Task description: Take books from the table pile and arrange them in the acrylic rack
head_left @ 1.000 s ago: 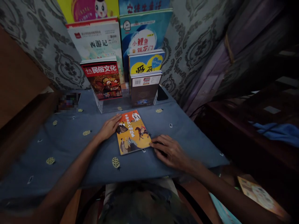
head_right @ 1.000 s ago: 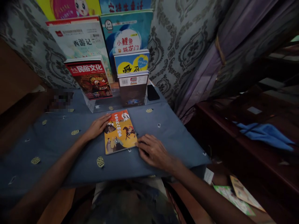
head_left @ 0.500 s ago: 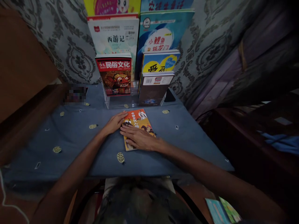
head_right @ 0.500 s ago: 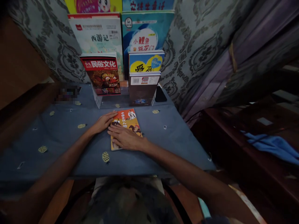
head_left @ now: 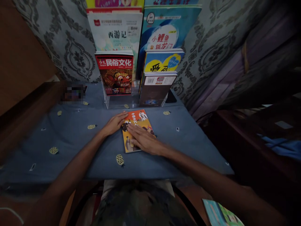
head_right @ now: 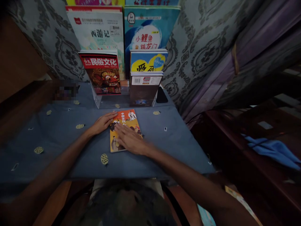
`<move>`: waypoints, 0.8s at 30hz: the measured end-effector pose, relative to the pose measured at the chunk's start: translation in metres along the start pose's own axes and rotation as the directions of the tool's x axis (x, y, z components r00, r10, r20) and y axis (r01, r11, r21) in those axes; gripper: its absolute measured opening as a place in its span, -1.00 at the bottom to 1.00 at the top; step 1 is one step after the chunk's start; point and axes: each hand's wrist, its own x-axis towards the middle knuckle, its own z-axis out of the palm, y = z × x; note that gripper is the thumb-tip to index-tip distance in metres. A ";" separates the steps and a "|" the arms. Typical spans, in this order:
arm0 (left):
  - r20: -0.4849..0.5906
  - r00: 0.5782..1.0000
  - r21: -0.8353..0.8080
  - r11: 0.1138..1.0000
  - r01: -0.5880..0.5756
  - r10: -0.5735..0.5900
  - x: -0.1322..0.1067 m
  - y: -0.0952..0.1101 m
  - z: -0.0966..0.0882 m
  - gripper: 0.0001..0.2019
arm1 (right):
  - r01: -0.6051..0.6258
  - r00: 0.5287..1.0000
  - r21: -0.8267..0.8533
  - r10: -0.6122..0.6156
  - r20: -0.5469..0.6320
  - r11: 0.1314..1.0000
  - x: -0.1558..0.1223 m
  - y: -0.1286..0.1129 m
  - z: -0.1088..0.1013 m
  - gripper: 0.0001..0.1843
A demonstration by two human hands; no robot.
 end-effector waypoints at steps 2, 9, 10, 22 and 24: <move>-0.004 1.000 -0.002 1.000 0.007 -0.007 0.000 0.000 0.000 -0.55 | -0.074 0.996 -0.047 0.071 -0.058 0.996 0.009 0.022 0.001 -0.36; -0.011 1.000 0.013 1.000 -0.003 0.003 0.000 0.000 0.001 -0.53 | -0.260 0.955 -0.043 0.250 -0.160 0.965 0.036 0.076 -0.006 -0.24; -0.010 1.000 0.015 1.000 -0.003 0.003 0.000 0.000 0.001 -0.53 | -0.266 0.952 -0.034 0.258 -0.164 0.963 0.037 0.077 -0.006 -0.23; -0.079 0.993 0.132 0.986 0.099 -0.089 0.000 0.017 0.008 -0.54 | -0.359 0.903 0.033 0.356 -0.241 0.933 -0.007 0.049 0.010 -0.21; -0.090 0.992 0.149 0.984 0.101 -0.088 -0.001 0.019 0.009 -0.54 | -0.364 0.903 0.010 0.356 -0.242 0.931 -0.022 0.036 0.013 -0.20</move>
